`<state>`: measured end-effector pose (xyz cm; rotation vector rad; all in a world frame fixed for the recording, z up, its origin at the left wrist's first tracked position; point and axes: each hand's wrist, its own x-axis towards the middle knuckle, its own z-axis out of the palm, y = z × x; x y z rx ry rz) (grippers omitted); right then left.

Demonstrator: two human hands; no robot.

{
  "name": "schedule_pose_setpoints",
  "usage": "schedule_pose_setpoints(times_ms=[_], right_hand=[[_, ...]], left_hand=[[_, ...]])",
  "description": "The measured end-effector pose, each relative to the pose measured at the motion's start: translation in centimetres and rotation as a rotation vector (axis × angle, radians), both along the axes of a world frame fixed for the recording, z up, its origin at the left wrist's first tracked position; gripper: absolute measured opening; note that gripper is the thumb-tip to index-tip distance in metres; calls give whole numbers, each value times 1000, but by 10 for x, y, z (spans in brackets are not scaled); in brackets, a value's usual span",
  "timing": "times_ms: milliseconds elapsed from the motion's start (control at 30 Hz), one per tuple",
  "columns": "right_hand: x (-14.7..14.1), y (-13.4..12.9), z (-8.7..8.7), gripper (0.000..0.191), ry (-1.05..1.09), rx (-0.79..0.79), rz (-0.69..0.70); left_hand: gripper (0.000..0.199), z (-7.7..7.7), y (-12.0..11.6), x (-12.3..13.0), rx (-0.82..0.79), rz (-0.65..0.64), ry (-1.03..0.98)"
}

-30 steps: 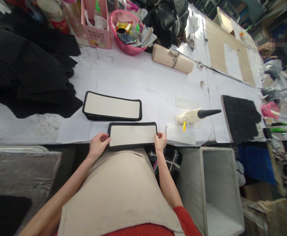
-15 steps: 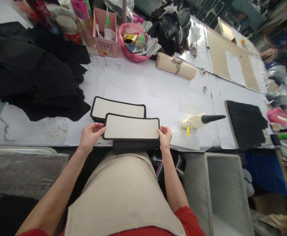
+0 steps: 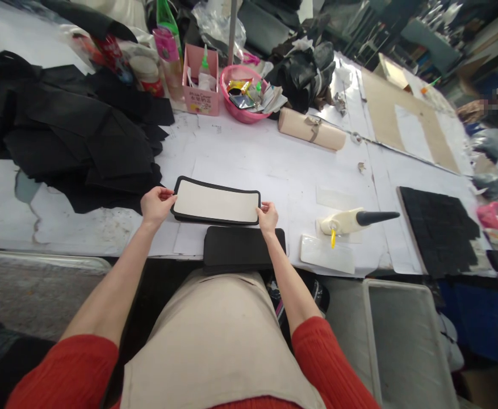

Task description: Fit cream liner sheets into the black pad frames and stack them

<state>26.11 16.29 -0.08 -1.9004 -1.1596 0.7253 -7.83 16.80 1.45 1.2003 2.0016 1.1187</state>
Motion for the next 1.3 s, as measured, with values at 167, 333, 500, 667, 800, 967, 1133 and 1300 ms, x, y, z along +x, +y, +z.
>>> schedule_pose_setpoints(times_ms=[167, 333, 500, 667, 800, 967, 1133, 1300], right_hand=[[-1, -3, -3, 20, -121, -5, 38], [0, 1, -4, 21, -179, 5, 82], [-1, -2, -7, 18, -219, 25, 73], [18, -24, -7, 21, -187, 80, 24], [62, -40, -10, 19, -237, 72, 22], [139, -36, -6, 19, -405, -95, -79], [203, -4, 0, 21, -505, -274, -83], [245, 49, -6, 23, -577, -406, -74]], left_hand=[[18, -8, 1, -1, -28, -9, 140], [15, -1, -4, 4, -54, 1, 257], [30, 7, -10, 45, 114, -81, 520], [51, 0, 7, 120, 220, -494, 504], [65, -18, 26, 161, 228, -645, 539], [72, -43, 32, 174, 183, -728, 617], [74, -50, 29, 174, 112, -776, 736], [77, -48, 29, 177, 79, -794, 815]])
